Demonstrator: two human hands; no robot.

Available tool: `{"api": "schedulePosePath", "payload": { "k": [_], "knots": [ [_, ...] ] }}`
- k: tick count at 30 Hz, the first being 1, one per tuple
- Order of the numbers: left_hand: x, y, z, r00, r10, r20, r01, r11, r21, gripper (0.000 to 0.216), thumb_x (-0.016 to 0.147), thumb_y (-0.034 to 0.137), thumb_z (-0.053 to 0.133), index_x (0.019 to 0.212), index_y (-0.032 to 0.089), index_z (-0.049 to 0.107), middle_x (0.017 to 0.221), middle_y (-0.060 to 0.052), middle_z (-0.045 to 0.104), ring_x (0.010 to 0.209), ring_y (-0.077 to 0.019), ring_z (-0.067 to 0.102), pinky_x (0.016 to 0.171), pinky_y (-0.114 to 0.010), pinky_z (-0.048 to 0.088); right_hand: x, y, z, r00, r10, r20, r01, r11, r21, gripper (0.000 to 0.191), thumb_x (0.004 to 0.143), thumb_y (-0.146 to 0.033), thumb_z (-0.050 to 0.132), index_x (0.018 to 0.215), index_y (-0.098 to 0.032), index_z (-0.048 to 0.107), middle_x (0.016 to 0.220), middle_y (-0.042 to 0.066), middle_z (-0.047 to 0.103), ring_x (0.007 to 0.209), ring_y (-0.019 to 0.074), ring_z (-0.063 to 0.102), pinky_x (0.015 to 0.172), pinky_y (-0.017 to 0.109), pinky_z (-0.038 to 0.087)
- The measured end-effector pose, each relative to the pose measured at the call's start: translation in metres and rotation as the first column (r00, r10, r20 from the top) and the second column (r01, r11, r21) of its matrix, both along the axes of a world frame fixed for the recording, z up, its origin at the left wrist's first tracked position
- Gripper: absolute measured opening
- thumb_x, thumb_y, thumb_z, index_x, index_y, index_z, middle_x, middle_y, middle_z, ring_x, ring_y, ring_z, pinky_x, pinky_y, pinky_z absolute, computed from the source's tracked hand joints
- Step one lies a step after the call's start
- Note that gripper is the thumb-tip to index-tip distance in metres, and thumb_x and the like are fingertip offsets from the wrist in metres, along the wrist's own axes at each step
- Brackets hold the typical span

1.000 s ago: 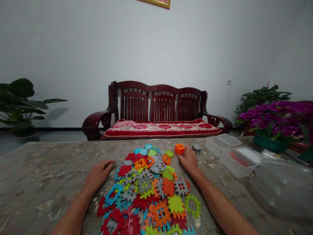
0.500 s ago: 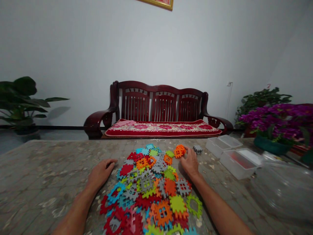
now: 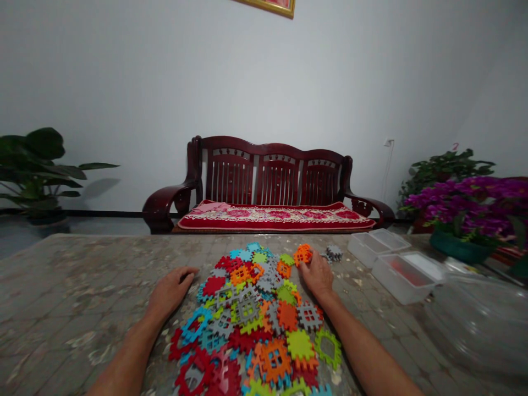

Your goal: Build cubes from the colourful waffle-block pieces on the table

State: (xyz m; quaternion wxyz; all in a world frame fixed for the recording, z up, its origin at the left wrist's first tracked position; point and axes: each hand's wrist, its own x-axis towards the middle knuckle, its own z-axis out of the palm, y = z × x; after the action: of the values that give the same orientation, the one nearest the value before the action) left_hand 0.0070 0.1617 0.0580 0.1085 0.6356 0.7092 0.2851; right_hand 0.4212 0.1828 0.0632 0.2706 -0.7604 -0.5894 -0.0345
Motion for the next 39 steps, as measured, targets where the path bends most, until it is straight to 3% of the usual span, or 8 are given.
{"api": "schedulePosePath", "payload": {
  "k": [6, 12, 14, 19, 24, 28, 34, 39],
  "knots": [
    [-0.001, 0.001, -0.003, 1.000, 0.003, -0.020, -0.003, 1.000, 0.001, 0.043, 0.086, 0.037, 0.043, 0.104, 0.022, 0.080, 0.116, -0.006, 0.080, 0.111, -0.0265, 0.071, 0.100, -0.036, 0.052, 0.001, 0.006, -0.006, 0.988, 0.045, -0.146, -0.036, 0.997, 0.065, 0.038, 0.088, -0.026, 0.058, 0.125, -0.022, 0.061, 0.099, 0.004, 0.073, 0.094, 0.0211, 0.067, 0.078, 0.029, 0.046],
    [-0.002, 0.002, -0.005, 0.999, -0.010, -0.043, 0.010, 1.000, -0.013, 0.049, 0.088, 0.038, 0.040, 0.110, 0.019, 0.079, 0.120, -0.010, 0.078, 0.113, -0.0284, 0.071, 0.102, -0.039, 0.052, 0.020, 0.000, -0.013, 0.880, 0.195, -0.433, -0.166, 0.981, 0.102, 0.042, 0.083, -0.029, 0.053, 0.123, -0.018, 0.061, 0.077, -0.001, 0.069, 0.073, 0.0204, 0.067, 0.066, 0.028, 0.047],
    [-0.003, 0.003, -0.006, 0.999, -0.015, -0.041, 0.015, 1.000, -0.007, 0.047, 0.088, 0.038, 0.040, 0.109, 0.020, 0.079, 0.120, -0.009, 0.078, 0.112, -0.0279, 0.071, 0.102, -0.039, 0.052, 0.030, -0.005, -0.016, 0.895, 0.187, -0.406, -0.168, 0.982, 0.083, 0.039, 0.082, -0.029, 0.053, 0.119, -0.018, 0.063, 0.081, 0.000, 0.071, 0.075, 0.0204, 0.067, 0.069, 0.029, 0.048],
    [-0.002, 0.002, -0.005, 0.999, -0.012, -0.044, 0.011, 1.000, -0.024, 0.048, 0.088, 0.039, 0.040, 0.110, 0.020, 0.079, 0.122, -0.009, 0.078, 0.114, -0.0280, 0.070, 0.102, -0.039, 0.051, 0.040, -0.016, -0.018, 0.962, 0.123, -0.245, -0.106, 0.991, 0.082, 0.037, 0.081, -0.032, 0.061, 0.115, -0.020, 0.067, 0.115, 0.009, 0.072, 0.099, 0.0233, 0.068, 0.088, 0.033, 0.050],
    [-0.002, 0.002, -0.004, 0.999, -0.003, -0.035, 0.003, 1.000, -0.002, 0.046, 0.087, 0.038, 0.041, 0.106, 0.021, 0.080, 0.119, -0.008, 0.079, 0.112, -0.0273, 0.071, 0.101, -0.037, 0.052, 0.030, -0.025, -0.015, 0.974, 0.211, -0.083, -0.210, 0.978, 0.014, 0.053, 0.078, -0.033, 0.070, 0.128, -0.019, 0.063, 0.124, 0.011, 0.070, 0.115, 0.0288, 0.063, 0.100, 0.038, 0.047],
    [-0.001, 0.001, -0.002, 0.999, -0.009, -0.039, 0.008, 1.000, -0.024, 0.049, 0.087, 0.039, 0.039, 0.108, 0.021, 0.080, 0.120, -0.009, 0.078, 0.112, -0.0277, 0.071, 0.101, -0.038, 0.052, 0.024, -0.030, -0.011, 0.979, 0.201, 0.016, -0.201, 0.979, -0.024, 0.054, 0.080, -0.032, 0.069, 0.132, -0.020, 0.062, 0.127, 0.011, 0.070, 0.117, 0.0295, 0.062, 0.103, 0.038, 0.045],
    [0.000, 0.000, 0.000, 0.999, -0.008, -0.039, 0.007, 0.999, -0.037, 0.051, 0.087, 0.039, 0.039, 0.111, 0.019, 0.079, 0.121, -0.010, 0.078, 0.113, -0.0279, 0.071, 0.101, -0.038, 0.052, 0.022, -0.032, -0.009, 0.978, 0.209, 0.012, -0.209, 0.977, -0.035, 0.053, 0.082, -0.028, 0.066, 0.134, -0.018, 0.061, 0.124, 0.011, 0.072, 0.116, 0.0282, 0.064, 0.101, 0.036, 0.046],
    [-0.002, 0.002, -0.004, 1.000, -0.004, -0.020, 0.004, 1.000, -0.020, 0.050, 0.086, 0.039, 0.040, 0.108, 0.019, 0.080, 0.119, -0.009, 0.078, 0.111, -0.0291, 0.071, 0.101, -0.040, 0.053, 0.032, -0.017, -0.004, 0.976, 0.202, -0.078, -0.192, 0.974, 0.124, 0.055, 0.081, -0.032, 0.067, 0.134, -0.019, 0.059, 0.120, 0.009, 0.073, 0.110, 0.0259, 0.065, 0.096, 0.035, 0.049]
  ]
}}
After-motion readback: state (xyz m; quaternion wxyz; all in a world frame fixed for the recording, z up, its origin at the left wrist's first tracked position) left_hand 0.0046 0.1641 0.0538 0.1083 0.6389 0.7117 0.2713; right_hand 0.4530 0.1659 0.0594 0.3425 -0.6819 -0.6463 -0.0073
